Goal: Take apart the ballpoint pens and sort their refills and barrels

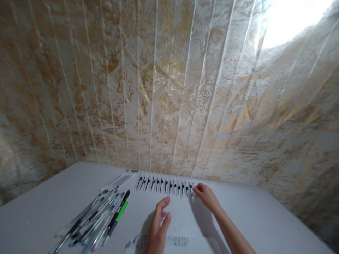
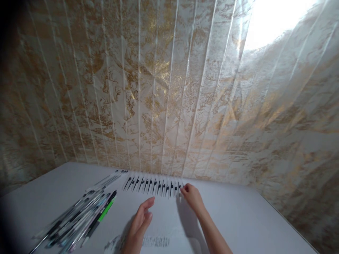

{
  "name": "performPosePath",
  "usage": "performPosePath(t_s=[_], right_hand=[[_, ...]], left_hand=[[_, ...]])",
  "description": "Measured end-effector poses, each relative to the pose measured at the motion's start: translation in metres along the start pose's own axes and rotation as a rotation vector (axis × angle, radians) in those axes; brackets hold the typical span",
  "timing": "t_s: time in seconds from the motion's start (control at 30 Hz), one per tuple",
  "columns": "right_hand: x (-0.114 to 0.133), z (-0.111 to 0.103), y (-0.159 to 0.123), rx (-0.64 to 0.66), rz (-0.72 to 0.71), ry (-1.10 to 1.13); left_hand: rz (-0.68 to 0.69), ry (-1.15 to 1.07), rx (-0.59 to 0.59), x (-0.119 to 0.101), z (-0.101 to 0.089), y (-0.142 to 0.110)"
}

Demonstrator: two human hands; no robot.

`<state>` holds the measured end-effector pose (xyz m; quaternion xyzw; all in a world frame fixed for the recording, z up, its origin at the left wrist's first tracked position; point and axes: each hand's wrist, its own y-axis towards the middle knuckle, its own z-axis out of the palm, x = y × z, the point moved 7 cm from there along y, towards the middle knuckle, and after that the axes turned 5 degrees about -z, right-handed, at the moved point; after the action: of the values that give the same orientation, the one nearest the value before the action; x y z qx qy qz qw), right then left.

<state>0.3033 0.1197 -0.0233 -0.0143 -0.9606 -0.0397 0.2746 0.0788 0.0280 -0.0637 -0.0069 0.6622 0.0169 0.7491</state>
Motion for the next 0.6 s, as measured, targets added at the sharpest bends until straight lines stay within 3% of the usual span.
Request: performPosePath(t_s=[0.1, 0.23, 0.37, 0.6], right_hand=[[-0.032, -0.015, 0.033, -0.055, 0.101, -0.112], [-0.041, -0.003, 0.054, -0.060, 0.129, -0.190], [-0.041, 0.006, 0.056, -0.071, 0.106, -0.234], [-0.042, 0.005, 0.038, -0.094, 0.016, -0.268]], left_hand=[[-0.023, 0.090, 0.030, 0.004, 0.000, 0.003], [-0.033, 0.146, 0.041, 0.005, -0.001, 0.005], [-0.043, 0.123, 0.053, 0.002, 0.001, 0.002], [-0.030, 0.114, 0.037, 0.000, 0.001, -0.001]])
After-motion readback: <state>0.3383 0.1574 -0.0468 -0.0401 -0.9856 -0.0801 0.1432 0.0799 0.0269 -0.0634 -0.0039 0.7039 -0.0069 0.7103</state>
